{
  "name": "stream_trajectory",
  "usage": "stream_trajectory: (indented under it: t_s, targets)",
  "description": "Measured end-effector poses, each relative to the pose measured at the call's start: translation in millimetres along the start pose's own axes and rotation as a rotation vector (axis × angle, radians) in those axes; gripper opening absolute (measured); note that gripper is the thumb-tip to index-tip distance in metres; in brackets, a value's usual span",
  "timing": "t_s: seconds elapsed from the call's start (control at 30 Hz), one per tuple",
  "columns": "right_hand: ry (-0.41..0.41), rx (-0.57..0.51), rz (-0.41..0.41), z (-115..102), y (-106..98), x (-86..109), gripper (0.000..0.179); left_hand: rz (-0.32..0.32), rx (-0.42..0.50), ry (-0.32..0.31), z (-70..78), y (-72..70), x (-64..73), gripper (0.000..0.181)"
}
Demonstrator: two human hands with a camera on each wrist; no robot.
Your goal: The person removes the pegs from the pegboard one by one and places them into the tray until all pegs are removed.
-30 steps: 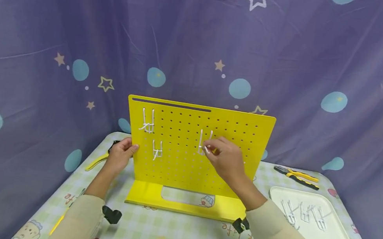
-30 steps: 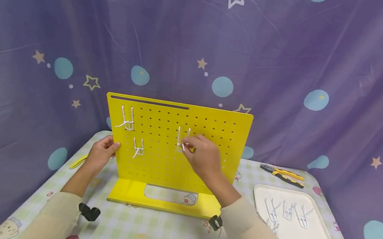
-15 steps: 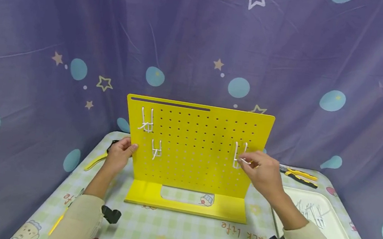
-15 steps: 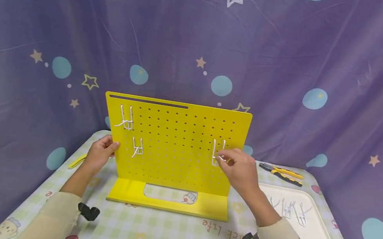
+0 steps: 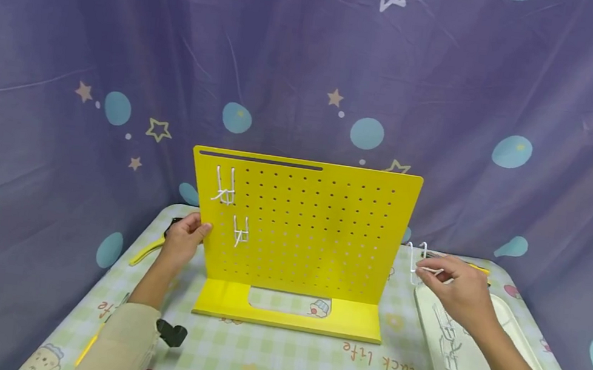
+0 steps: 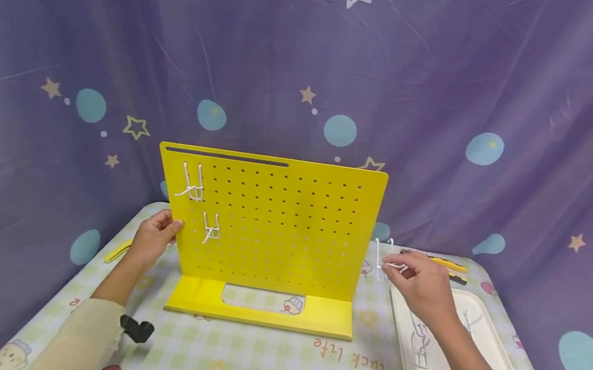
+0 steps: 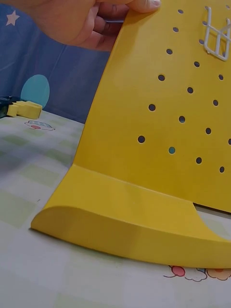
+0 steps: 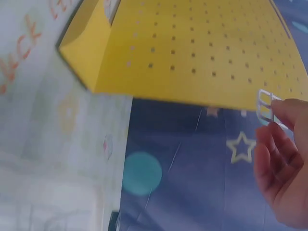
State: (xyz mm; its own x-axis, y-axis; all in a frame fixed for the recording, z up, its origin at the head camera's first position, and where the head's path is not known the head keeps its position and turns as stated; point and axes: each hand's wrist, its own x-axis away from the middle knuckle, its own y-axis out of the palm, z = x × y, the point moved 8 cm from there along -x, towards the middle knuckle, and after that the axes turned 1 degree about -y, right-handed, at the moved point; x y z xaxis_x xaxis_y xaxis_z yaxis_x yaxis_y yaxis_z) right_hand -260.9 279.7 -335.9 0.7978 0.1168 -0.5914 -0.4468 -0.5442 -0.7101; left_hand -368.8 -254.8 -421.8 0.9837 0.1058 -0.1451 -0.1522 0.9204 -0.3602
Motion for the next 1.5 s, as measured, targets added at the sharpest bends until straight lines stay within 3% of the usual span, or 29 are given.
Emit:
stream_trajectory:
  t_s: [0.43, 0.63, 1.03, 1.3, 1.5]
  targets:
    - [0.098, 0.059, -0.01, 57.7, -30.2, 43.1, 0.012, -0.008, -0.028, 0.008, 0.1, -0.6, -0.6, 0.036]
    - [0.165, 0.067, -0.1, 88.6, -35.1, 68.3, 0.009, -0.002, -0.031, -0.01, -1.6, 0.1, 1.4, 0.036]
    - [0.291, 0.121, -0.284, 133.9, -22.8, 115.1, 0.007, 0.008, -0.023, -0.007, -6.5, -0.1, -1.6, 0.037]
    - [0.289, 0.087, -0.277, 150.6, -11.0, 135.4, 0.005, 0.008, -0.013, -0.004, -3.7, 1.5, -1.3, 0.036]
    - [0.302, 0.111, -0.321, 158.5, -6.5, 140.2, 0.004, 0.009, -0.01, -0.005, -3.4, 1.5, -2.5, 0.036]
